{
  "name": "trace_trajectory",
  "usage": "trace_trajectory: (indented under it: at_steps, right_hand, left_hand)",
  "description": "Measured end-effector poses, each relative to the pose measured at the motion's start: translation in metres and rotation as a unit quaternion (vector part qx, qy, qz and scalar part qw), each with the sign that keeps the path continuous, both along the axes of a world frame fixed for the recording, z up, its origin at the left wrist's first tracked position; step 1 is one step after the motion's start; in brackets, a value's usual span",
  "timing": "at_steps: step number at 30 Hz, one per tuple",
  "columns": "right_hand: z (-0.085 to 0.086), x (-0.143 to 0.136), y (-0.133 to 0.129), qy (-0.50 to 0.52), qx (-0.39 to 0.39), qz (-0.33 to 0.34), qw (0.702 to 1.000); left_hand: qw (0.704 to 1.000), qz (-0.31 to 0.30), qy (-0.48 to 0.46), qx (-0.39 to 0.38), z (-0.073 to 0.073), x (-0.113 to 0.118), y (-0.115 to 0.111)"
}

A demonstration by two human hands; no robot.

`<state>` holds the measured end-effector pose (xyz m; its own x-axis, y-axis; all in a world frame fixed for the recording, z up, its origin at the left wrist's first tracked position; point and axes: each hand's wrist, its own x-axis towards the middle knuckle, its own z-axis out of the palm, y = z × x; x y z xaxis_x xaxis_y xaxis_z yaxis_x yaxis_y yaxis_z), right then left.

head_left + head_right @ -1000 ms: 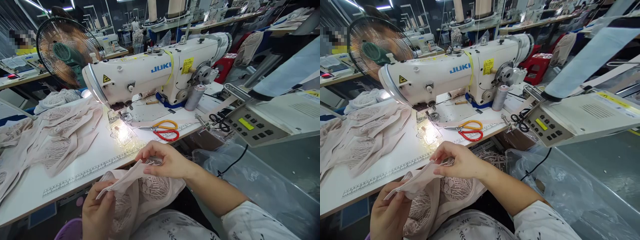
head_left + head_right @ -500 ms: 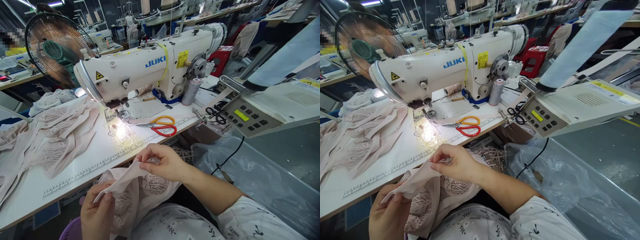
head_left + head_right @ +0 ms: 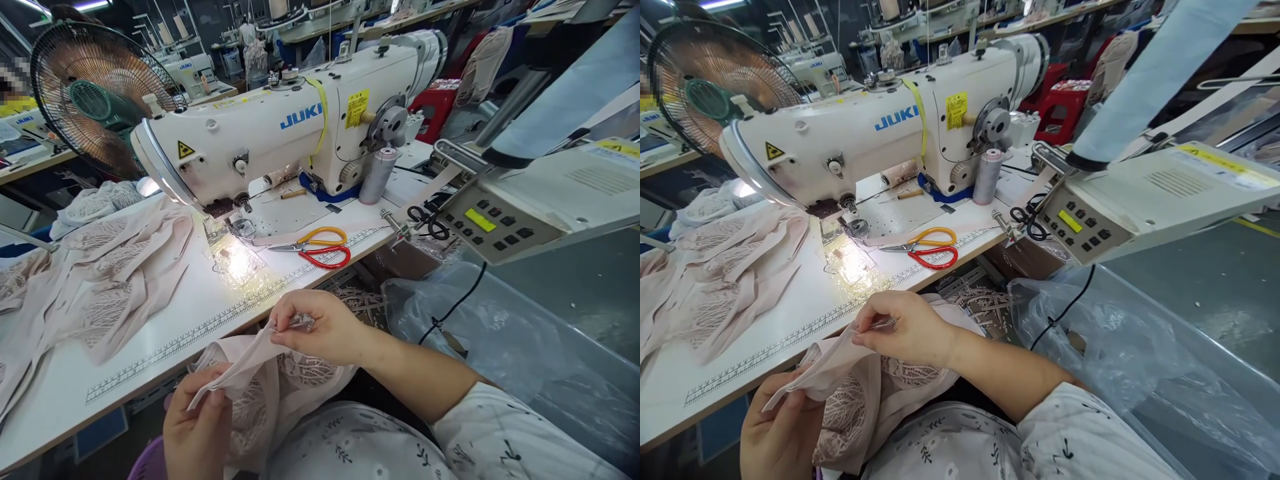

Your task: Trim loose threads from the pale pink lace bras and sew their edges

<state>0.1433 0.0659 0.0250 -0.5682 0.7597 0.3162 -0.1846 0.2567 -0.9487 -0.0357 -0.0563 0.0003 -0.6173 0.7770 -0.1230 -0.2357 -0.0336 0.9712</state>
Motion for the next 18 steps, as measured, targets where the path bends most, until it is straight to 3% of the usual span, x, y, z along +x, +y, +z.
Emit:
trace_trajectory:
  at_steps: [10, 14, 18]
  right_hand:
    - [0.004, -0.003, -0.006, -0.010, 0.007, -0.065, 0.998]
    - [0.004, 0.000, -0.006, 0.003, 0.097, -0.055, 0.994]
    - [-0.001, 0.004, -0.004, 0.010, 0.230, -0.050, 0.972]
  left_hand:
    - [1.000, 0.000, -0.009, -0.017, 0.005, 0.006, 0.001]
    - [1.000, -0.015, 0.022, 0.010, -0.002, -0.003, 0.004]
    - [0.977, -0.029, 0.194, 0.085, -0.004, -0.012, 0.004]
